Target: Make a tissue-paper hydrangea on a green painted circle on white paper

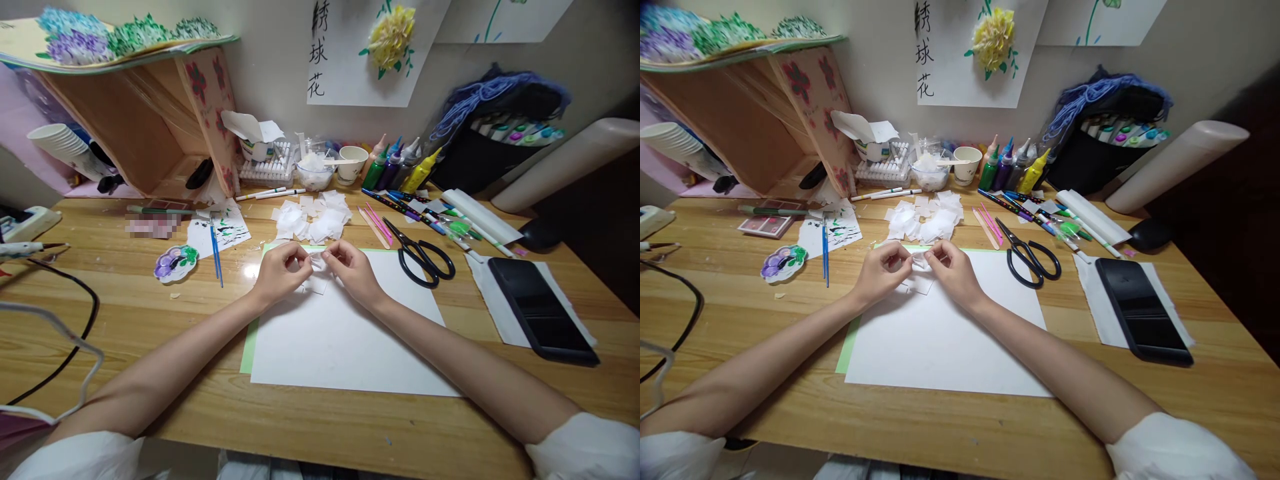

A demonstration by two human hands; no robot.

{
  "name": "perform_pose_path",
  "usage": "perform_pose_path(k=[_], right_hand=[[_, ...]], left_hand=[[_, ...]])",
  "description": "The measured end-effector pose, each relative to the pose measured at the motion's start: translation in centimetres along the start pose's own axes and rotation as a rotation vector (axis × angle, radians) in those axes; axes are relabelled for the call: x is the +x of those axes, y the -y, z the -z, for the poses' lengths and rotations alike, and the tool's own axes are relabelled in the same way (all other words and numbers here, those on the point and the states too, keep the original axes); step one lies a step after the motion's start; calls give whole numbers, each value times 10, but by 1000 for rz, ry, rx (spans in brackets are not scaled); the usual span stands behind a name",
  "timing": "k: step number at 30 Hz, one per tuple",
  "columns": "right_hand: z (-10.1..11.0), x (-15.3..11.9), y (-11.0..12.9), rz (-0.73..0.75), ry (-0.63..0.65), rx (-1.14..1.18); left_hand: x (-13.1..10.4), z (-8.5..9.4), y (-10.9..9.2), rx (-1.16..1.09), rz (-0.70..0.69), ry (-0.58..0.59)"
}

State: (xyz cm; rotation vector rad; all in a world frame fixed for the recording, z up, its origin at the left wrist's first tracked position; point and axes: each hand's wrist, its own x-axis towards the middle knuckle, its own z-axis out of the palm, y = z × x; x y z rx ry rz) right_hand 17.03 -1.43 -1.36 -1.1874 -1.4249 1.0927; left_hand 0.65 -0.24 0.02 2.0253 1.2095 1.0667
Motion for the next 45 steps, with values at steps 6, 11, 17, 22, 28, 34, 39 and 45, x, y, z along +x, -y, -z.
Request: perform_pose_path(k=[6, 11, 17, 22, 28, 34, 39, 45], right_hand=[[3, 5, -1, -14, -48, 105], [5, 6, -3, -21, -119, 116], [7, 7, -5, -27, -242, 120], [4, 7, -3, -29, -115, 71], [1, 3, -2, -35, -3, 75], [2, 3, -4, -34, 64, 104], [2, 3, -5, -73, 76, 144], [1, 2, 3, -81, 88, 153]], left_hand=[[1, 1, 2, -75, 63, -11], [3, 3, 7, -169, 144, -16], [4, 2, 7, -89, 165, 78], [0, 0, 1, 218, 66, -52], [-7, -2, -1, 340, -241, -107], [-6, -4, 3, 339, -218, -115], [-5, -2, 3, 314, -191, -129], [-5, -3, 5, 268, -172, -153]])
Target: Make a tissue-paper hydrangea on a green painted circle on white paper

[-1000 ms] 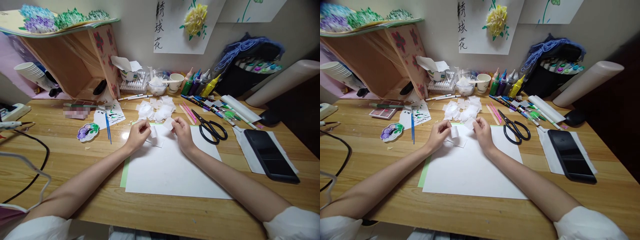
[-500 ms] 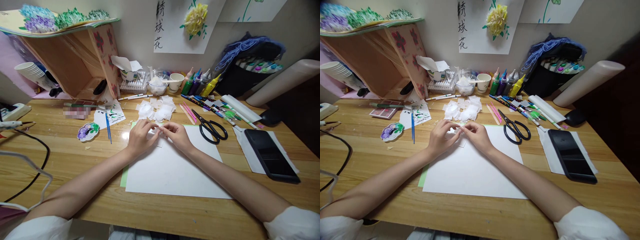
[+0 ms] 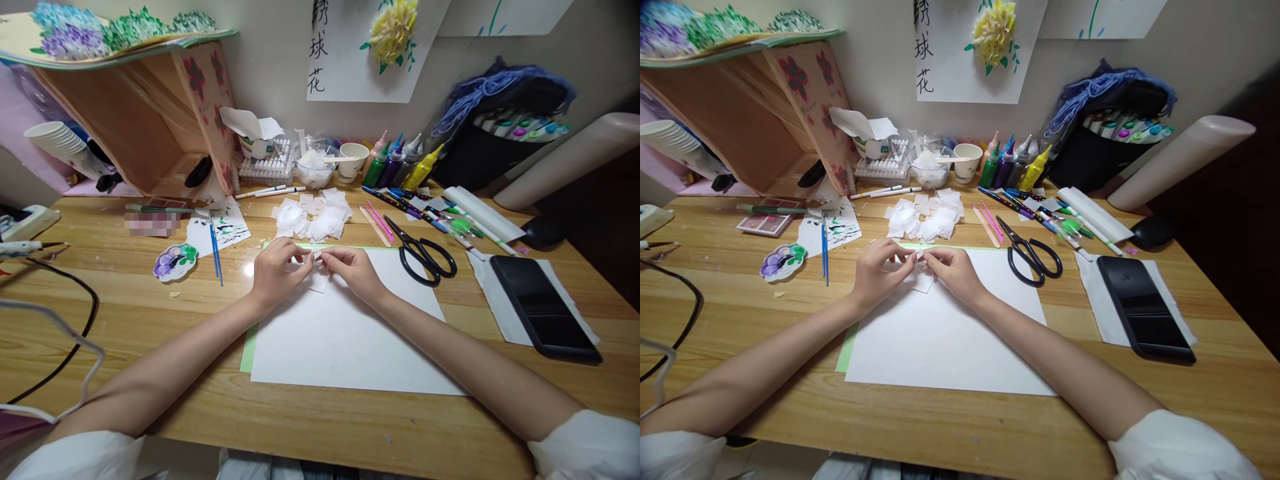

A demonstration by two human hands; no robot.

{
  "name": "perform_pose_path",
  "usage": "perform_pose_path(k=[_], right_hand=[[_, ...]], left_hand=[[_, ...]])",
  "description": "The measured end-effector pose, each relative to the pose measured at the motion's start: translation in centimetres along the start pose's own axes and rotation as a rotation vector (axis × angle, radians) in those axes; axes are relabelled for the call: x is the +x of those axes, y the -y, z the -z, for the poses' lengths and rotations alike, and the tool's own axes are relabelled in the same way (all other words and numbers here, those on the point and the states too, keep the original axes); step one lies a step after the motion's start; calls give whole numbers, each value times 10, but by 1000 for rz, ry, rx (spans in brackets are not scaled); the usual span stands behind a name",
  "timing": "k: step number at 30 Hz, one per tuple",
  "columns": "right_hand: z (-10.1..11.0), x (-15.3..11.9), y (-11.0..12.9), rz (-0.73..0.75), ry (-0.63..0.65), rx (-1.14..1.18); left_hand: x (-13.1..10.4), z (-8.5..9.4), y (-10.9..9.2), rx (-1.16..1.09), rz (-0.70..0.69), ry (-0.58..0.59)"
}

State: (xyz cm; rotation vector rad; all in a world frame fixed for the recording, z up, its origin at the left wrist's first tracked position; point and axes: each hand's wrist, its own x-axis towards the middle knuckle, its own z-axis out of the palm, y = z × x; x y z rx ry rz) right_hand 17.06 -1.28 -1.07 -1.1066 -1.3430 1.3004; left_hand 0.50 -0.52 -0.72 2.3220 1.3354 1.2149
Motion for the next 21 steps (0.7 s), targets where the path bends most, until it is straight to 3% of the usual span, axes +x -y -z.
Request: perform_pose_path(k=[21], right_hand=[[1, 1, -1, -16, 26, 27]], left_hand=[[3, 1, 0, -123, 43, -1]])
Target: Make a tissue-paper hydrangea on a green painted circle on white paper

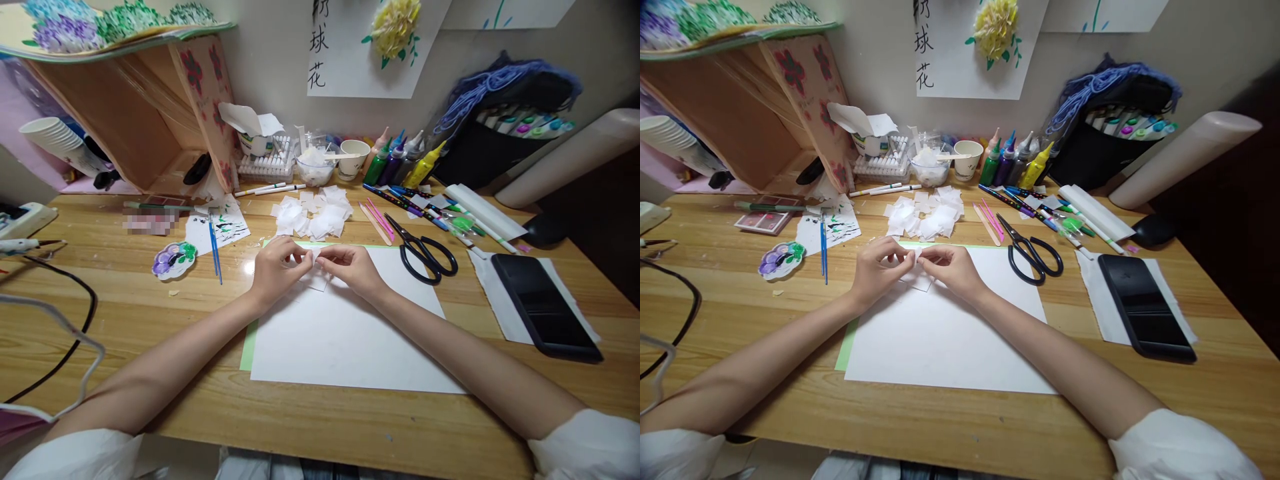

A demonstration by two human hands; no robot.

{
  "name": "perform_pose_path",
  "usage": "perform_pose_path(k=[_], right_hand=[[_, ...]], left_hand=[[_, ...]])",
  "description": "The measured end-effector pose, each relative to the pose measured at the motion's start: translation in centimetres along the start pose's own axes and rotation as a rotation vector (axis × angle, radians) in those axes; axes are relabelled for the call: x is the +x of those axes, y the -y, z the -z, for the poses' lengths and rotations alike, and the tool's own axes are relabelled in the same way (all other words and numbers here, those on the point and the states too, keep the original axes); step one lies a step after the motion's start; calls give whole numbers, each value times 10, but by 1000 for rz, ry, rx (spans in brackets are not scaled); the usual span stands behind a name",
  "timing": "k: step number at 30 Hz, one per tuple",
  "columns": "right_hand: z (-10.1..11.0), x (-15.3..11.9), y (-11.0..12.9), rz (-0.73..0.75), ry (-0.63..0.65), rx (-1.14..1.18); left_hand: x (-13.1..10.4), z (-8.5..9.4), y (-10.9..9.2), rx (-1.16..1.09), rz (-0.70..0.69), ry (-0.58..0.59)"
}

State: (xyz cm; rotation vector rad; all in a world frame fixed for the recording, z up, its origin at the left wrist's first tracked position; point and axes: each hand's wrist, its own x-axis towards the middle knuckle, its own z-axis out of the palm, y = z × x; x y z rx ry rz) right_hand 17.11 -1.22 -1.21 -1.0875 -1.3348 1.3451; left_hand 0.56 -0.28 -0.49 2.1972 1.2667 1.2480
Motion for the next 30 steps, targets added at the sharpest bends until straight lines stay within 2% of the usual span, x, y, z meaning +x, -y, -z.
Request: perform_pose_path(k=[30], right_hand=[[-1, 0, -2, 19, 4, -75]], left_hand=[[-1, -1, 1, 16, -6, -17]])
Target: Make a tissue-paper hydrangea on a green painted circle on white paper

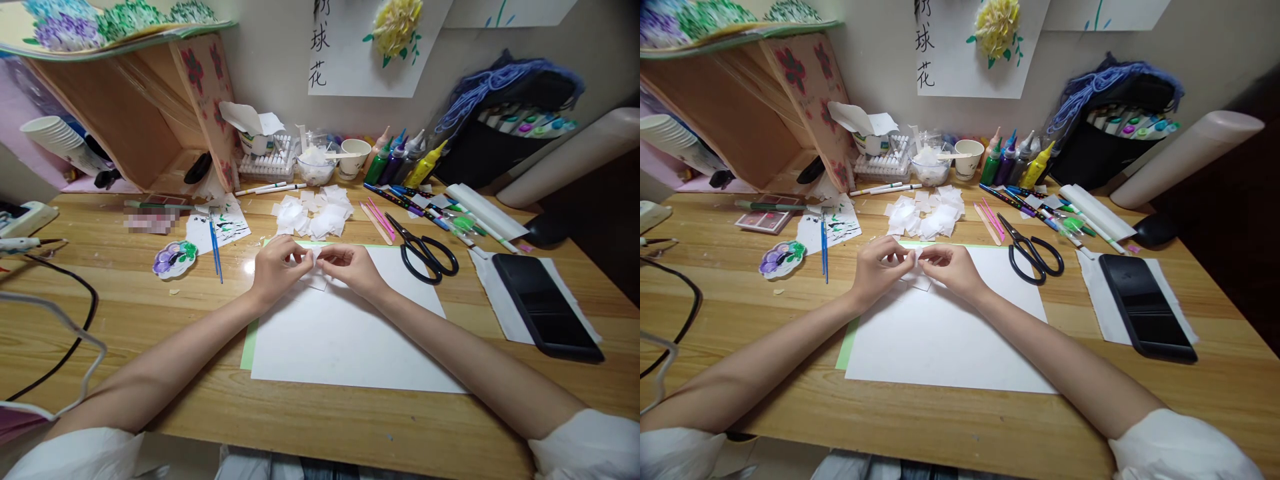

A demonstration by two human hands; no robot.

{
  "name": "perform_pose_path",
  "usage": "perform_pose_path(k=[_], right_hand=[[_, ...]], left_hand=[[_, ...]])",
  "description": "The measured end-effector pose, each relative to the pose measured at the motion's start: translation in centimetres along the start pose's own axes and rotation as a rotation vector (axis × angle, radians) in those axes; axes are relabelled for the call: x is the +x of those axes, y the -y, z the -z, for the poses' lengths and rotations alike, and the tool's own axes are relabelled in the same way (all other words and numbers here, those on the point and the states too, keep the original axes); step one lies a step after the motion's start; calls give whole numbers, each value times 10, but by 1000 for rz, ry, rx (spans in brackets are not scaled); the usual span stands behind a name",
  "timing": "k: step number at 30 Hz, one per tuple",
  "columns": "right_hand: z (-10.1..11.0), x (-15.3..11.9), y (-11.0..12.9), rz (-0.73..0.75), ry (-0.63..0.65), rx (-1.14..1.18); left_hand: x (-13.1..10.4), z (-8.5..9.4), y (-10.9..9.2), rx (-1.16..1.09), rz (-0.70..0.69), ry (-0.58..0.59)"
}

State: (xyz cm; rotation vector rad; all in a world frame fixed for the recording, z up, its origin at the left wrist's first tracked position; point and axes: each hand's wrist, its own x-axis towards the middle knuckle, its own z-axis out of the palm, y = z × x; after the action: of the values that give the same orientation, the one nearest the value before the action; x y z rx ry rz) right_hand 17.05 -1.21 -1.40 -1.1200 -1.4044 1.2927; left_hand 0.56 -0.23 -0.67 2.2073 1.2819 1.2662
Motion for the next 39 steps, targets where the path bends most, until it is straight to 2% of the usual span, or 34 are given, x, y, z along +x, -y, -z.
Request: perform_pose_path(k=[16, 25, 28, 32, 36, 39], right_hand=[[-1, 0, 3, 2, -3, -14], [-1, 2, -3, -5, -118, 34], [0, 3, -6, 2, -143, 78], [-1, -1, -3, 63, -138, 21], [-4, -6, 2, 152, -155, -122], [-5, -7, 3, 172, -150, -146]], left_hand=[[0, 0, 1, 1, 17, 16], [-2, 2, -2, 5, -12, 33], [-2, 1, -4, -20, -17, 92], [-2, 0, -4, -51, -18, 153], [-2, 0, -3, -58, 12, 161], [-2, 0, -1, -47, 23, 148]])
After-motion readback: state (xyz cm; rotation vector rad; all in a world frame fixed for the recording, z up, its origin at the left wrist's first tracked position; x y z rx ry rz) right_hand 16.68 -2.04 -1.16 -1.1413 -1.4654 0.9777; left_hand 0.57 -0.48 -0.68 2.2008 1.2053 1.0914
